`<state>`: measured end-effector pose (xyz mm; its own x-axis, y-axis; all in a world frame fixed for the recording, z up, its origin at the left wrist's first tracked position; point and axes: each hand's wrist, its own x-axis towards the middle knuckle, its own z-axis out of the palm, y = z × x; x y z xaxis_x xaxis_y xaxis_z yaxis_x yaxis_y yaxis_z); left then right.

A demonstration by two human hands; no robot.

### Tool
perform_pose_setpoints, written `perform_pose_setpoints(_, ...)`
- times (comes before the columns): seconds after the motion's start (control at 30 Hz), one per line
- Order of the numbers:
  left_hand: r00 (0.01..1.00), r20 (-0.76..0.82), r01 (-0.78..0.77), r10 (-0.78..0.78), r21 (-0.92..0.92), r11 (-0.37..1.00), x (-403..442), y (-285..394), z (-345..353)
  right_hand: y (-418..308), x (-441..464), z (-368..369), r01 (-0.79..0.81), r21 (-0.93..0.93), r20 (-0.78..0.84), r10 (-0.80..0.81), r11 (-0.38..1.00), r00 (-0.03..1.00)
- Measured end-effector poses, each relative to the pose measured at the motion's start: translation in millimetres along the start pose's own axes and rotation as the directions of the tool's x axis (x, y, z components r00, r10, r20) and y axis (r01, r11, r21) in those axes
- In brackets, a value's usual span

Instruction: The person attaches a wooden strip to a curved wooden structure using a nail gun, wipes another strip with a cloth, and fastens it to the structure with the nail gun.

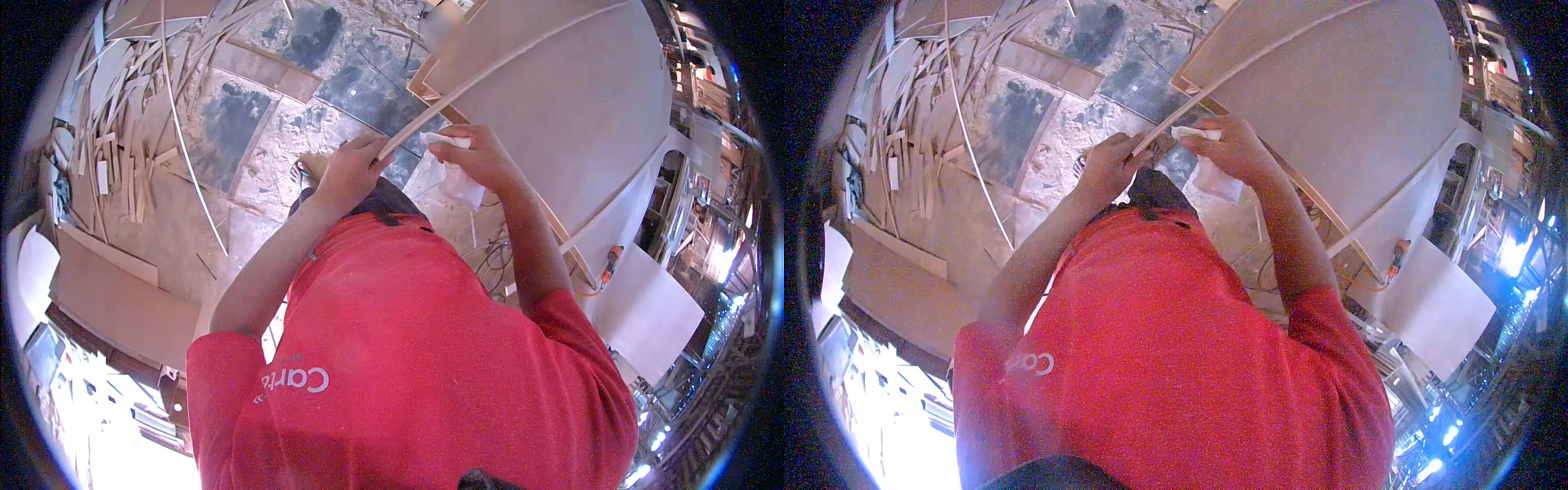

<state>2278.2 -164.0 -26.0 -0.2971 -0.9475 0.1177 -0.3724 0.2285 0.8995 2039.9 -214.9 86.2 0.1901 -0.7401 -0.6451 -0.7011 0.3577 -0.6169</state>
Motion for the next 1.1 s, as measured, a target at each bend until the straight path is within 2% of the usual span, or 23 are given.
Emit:
perform_pose_setpoints(0.1, 0.995, 0.068, 0.076, -0.073, -0.035, 0.997, -0.4, 4.1, -5.8, -6.9, 0.3, 5.2, 0.011, -0.020, 0.031, -0.010, 1.000, 0.999)
perform_pose_setpoints(0.23, 0.994, 0.087, 0.075, -0.070, -0.053, 0.996, -2.1, -1.1, -6.7, -11.0, 3.1, 12.1, 0.023, 0.014, 0.056, -0.024, 1.000, 0.998)
perform_pose_setpoints(0.33, 0.996, 0.068, 0.066, -0.064, -0.028, 0.997, -4.5, -8.0, -4.0, -15.8, 4.3, 19.6, 0.031, 0.034, 0.078, -0.033, 0.999, 0.996)
perform_pose_setpoints(0.4, 0.999, -0.020, -0.032, 0.032, -0.029, 0.999, -4.7, -14.5, 0.9, -16.5, 5.3, 26.0, 0.035, 0.052, 0.087, -0.039, 0.998, 0.995)
perform_pose_setpoints(0.5, 1.000, -0.020, 0.024, -0.024, -0.009, 1.000, -7.1, -16.9, 5.9, -15.7, 4.8, 35.5, 0.096, 0.059, 0.030, -0.098, 0.994, 0.995)
perform_pose_setpoints(0.6, 1.000, -0.021, 0.013, -0.011, 0.076, 0.997, -7.4, -11.4, 4.1, -26.3, 1.5, 37.7, 0.031, 0.060, 0.042, -0.034, 0.998, 0.999)
perform_pose_setpoints(0.67, 1.000, -0.021, 0.008, -0.008, 0.022, 1.000, -9.3, -15.0, 6.0, -25.8, 1.3, 41.0, 0.150, -0.021, -0.028, -0.151, 0.988, 0.988)
perform_pose_setpoints(0.8, 1.000, -0.014, -0.009, 0.008, -0.045, 0.999, -10.0, -23.1, 9.4, -25.4, -4.1, 47.1, 0.116, -0.128, -0.048, -0.123, 0.985, 0.991)
perform_pose_setpoints(0.9, 0.996, -0.049, -0.071, 0.069, -0.055, 0.996, -8.0, -25.2, 9.2, -21.7, -6.2, 56.2, 0.175, -0.215, -0.106, -0.201, 0.961, 0.974)
perform_pose_setpoints(0.97, 0.997, -0.023, -0.077, 0.076, -0.049, 0.996, -7.3, -26.7, 7.0, -24.2, -7.8, 62.6, 0.252, -0.309, -0.170, -0.314, 0.917, 0.934)
perform_pose_setpoints(1.0, 0.996, 0.007, -0.084, 0.084, -0.044, 0.996, -7.8, -28.1, 6.7, -27.4, -9.8, 65.2, 0.251, -0.309, -0.170, -0.313, 0.917, 0.935)
perform_pose_setpoints(1.07, 0.995, 0.004, -0.096, 0.096, -0.054, 0.994, -8.5, -29.6, 6.7, -36.4, -15.0, 69.8, 0.195, -0.466, -0.202, -0.319, 0.863, 0.926)
perform_pose_setpoints(1.1, 0.994, 0.000, -0.108, 0.108, -0.063, 0.992, -8.6, -30.8, 7.4, -38.1, -16.7, 73.4, 0.193, -0.467, -0.204, -0.317, 0.863, 0.926)
